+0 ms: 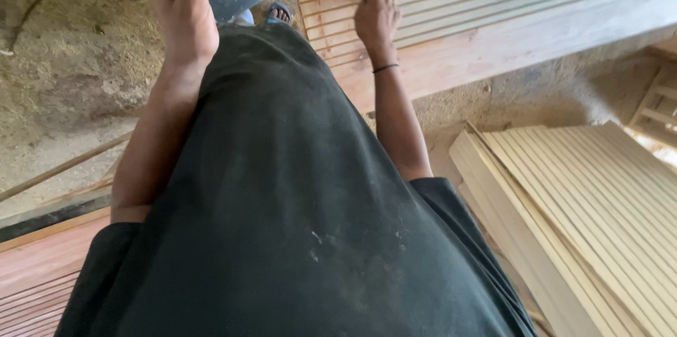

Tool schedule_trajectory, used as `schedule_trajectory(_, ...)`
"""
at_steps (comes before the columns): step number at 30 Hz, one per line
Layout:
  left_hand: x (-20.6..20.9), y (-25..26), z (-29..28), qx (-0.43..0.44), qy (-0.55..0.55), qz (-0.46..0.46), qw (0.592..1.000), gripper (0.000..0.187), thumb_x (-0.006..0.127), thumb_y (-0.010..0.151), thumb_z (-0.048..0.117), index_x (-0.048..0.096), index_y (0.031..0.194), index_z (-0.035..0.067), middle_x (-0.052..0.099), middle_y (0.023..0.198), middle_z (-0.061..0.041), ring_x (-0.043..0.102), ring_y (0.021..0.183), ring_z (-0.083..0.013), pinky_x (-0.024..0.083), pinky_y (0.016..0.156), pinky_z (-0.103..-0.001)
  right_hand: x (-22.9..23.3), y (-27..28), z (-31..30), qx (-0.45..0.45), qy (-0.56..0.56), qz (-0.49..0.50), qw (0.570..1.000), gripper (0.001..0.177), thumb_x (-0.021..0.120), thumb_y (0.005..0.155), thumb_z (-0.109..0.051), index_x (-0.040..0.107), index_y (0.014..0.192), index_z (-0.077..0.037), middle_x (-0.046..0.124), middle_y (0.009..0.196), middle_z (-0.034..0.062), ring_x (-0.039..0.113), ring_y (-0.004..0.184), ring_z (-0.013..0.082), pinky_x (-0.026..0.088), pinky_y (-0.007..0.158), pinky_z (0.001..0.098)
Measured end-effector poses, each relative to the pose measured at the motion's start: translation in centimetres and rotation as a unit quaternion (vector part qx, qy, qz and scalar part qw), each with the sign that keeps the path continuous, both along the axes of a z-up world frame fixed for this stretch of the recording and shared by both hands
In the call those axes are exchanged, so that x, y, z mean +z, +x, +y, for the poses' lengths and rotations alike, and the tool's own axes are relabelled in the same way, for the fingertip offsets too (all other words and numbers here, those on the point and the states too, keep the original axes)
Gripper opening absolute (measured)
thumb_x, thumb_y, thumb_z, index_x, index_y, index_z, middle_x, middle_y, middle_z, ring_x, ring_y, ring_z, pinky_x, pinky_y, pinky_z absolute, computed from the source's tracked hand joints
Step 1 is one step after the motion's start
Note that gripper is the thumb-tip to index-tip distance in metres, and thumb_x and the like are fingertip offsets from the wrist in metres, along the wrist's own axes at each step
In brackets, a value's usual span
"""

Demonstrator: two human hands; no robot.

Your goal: The person sands a large wooden slatted panel using a sanding block. They move along the length of the panel, smoothing the surface of the slats and the frame.

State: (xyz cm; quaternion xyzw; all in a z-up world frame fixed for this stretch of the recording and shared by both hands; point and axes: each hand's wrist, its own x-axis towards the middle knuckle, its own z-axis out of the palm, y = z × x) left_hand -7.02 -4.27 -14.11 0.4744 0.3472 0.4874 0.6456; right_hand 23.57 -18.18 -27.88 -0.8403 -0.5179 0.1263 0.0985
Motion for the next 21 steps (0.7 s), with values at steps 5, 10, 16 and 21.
schedule_trajectory(5,0.7,1.2,0.6,-0.010,0.028,0.024,0.999,0.019,0.052,0.116,0.016,0.051,0.106,0.000,0.045,0.091,0.004,0.038,0.081,-0.0080,0.032,0.071,-0.030,0.4,-0.1,0.1,0.037,-0.001,0.042,0.998,0.025,0.063,0.095,-0.013,0.075,0.116,-0.017,0.065,0.110,0.0031,0.062,0.107,0.0274,0.051,0.086,0.0488)
schedule_trajectory(10,0.8,0.8,0.5,-0.012,0.001,-0.005,1.000,0.028,0.055,0.123,0.015,0.049,0.098,0.003,0.042,0.083,0.005,0.036,0.074,-0.0059,0.028,0.069,-0.027,1.9,2.9,0.6,0.118,-0.031,0.040,0.992,0.031,0.066,0.089,-0.008,0.076,0.116,-0.020,0.065,0.111,0.0035,0.060,0.109,0.0273,0.047,0.085,0.0493)
schedule_trajectory(16,-0.4,0.4,0.3,0.012,-0.025,-0.023,0.999,0.030,0.056,0.122,0.014,0.048,0.094,0.004,0.041,0.084,0.004,0.034,0.074,-0.0062,0.026,0.069,-0.029,2.5,5.1,2.1,0.230,0.068,0.008,0.971,0.044,0.071,0.086,-0.005,0.073,0.128,-0.019,0.062,0.118,0.0057,0.059,0.112,0.0278,0.045,0.081,0.0463)
schedule_trajectory(21,-0.3,0.4,-0.1,0.016,-0.011,-0.006,1.000,0.033,0.056,0.122,0.014,0.045,0.093,0.005,0.038,0.081,0.005,0.031,0.073,-0.0065,0.024,0.069,-0.029,2.0,5.3,2.1,0.244,0.066,-0.003,0.968,0.042,0.073,0.089,-0.008,0.072,0.130,-0.019,0.062,0.122,0.0061,0.058,0.113,0.0281,0.044,0.079,0.0456)
